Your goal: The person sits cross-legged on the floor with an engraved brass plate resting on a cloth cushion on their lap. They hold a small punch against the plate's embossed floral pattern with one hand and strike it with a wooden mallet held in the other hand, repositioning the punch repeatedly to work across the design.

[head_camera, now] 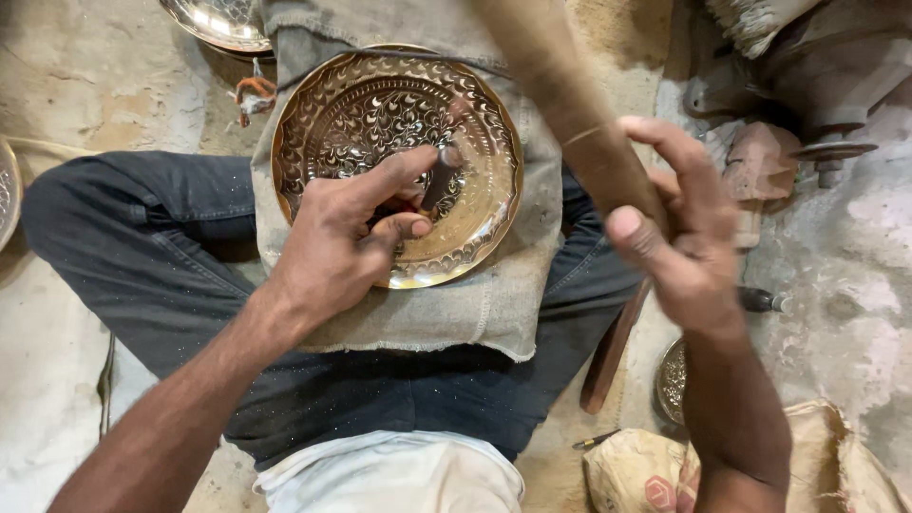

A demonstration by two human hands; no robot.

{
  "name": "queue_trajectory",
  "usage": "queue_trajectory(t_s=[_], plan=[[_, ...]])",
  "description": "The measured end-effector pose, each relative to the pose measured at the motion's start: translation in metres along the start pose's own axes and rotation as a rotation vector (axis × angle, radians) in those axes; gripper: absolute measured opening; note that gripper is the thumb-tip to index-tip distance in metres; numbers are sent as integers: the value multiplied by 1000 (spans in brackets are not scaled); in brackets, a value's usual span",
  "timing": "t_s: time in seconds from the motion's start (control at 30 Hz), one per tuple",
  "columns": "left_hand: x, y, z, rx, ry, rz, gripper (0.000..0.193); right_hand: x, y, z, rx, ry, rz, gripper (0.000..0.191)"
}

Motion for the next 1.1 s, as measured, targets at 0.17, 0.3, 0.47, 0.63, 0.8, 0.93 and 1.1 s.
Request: queue_trajectory(t_s=[0.17, 0.3, 0.47, 0.63, 0.8, 0.93, 1.1], plan=[[1, 1, 0, 1, 23, -22, 59, 6, 17, -7, -129, 33, 30, 40], [0, 8, -4, 98, 77, 31, 38, 9, 9, -9, -9, 26, -121, 39], [-1, 0, 0, 43, 52, -34, 54, 11, 10, -20, 7, 118, -64, 25], [-5, -7, 27, -287, -165, -20, 32, 29, 15, -24, -191, -42, -20, 42], [-8, 1, 43, -480, -258, 113, 62, 59, 2, -45, 25, -145, -163, 44], [-6, -4, 42, -300, -151, 121, 62, 52, -11, -57, 121, -209, -319, 45], [-1, -5, 33, -179, -70, 110, 57, 17, -20, -56, 63, -222, -376, 47]])
Point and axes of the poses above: each hand's wrist, its own x-axis towards the middle knuckle, its own z-axis out of the back of the hand, y = z × x, the point moved 8 cm from there along x, towards the middle knuckle, and after that the axes turned 6 degrees about -z, right-handed, at the moved point
